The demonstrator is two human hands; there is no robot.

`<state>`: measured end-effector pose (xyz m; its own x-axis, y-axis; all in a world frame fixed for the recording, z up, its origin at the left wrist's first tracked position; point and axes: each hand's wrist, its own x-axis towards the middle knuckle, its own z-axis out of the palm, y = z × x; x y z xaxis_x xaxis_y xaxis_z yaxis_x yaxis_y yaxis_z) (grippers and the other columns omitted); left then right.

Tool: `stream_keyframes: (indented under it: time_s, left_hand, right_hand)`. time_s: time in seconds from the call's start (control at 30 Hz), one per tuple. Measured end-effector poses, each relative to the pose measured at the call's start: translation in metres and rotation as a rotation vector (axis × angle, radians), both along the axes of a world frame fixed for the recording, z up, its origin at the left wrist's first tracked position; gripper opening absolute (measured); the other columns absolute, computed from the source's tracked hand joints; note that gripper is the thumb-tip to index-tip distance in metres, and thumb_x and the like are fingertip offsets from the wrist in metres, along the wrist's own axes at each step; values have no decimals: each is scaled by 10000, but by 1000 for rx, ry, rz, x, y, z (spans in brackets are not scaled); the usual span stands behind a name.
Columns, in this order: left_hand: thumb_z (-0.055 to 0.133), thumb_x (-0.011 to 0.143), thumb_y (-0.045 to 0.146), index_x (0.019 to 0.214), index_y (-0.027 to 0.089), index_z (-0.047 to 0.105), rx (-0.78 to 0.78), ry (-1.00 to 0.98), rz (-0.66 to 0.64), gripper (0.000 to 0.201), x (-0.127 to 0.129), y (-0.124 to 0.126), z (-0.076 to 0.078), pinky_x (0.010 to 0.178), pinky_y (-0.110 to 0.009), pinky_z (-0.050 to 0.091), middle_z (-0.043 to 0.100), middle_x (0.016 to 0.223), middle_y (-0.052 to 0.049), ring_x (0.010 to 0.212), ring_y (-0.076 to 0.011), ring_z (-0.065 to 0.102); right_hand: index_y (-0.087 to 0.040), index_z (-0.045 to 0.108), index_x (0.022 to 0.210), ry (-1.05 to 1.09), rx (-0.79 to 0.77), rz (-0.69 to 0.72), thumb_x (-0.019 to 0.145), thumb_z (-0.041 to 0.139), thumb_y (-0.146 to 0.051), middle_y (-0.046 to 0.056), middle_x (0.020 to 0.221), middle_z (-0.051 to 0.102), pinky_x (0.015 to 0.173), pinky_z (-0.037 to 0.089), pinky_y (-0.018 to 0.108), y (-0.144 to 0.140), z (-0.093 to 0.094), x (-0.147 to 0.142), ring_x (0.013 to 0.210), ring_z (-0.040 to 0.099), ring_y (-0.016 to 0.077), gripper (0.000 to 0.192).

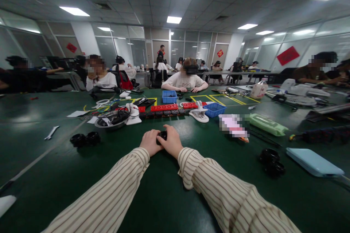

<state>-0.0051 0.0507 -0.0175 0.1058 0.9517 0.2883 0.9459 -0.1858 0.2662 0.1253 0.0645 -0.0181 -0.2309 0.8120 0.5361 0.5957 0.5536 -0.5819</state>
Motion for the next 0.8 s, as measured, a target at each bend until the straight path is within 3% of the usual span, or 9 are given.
stream_keyframes:
  time_s: [0.2, 0.3, 0.4, 0.53, 0.8]
  left_hand:
    - [592, 658, 305, 952, 158, 571, 8, -29, 13, 329, 0, 1, 2, 852, -364, 420, 550, 1007, -87, 959, -250, 505]
    - [608, 657, 305, 946, 165, 582, -18, -88, -84, 322, -6, 4, 0, 888, -334, 412, 570, 1015, -74, 990, -230, 507]
    - [613, 657, 315, 1034, 190, 559, -57, -95, -134, 401, -9, 5, 0, 975, -374, 349, 552, 1148, -68, 1102, -237, 469]
    - [622, 638, 342, 1210, 204, 427, -82, -71, -76, 620, -5, 1, 2, 1027, -519, 236, 469, 1277, -96, 1193, -281, 399]
    - [596, 644, 395, 1011, 169, 547, 6, 27, 54, 434, 3, -4, 4, 1041, -531, 192, 560, 1087, -96, 1072, -277, 480]
  right_hand:
    - [-148, 502, 1063, 96, 20, 70, 700, 586, -230, 75, 975, 547, 881, 411, 375, 3, -3, -2, 947, 513, 209, 382]
    - [-145, 462, 1138, 158, -18, 154, 700, 530, -166, 71, 1013, 558, 901, 412, 345, 3, -1, -1, 971, 525, 189, 443]
    - [-160, 385, 1241, 137, -69, 216, 703, 485, -133, 74, 1103, 553, 962, 367, 365, 2, -1, 1, 1042, 510, 185, 549]
    - [-146, 342, 1294, 37, -58, 168, 696, 513, -164, 97, 1160, 530, 1039, 229, 469, 0, 0, 1, 1115, 460, 232, 623]
    - [-135, 467, 1146, 39, 5, 20, 707, 609, -319, 98, 1031, 530, 886, 402, 405, 2, -1, 1, 969, 504, 231, 496]
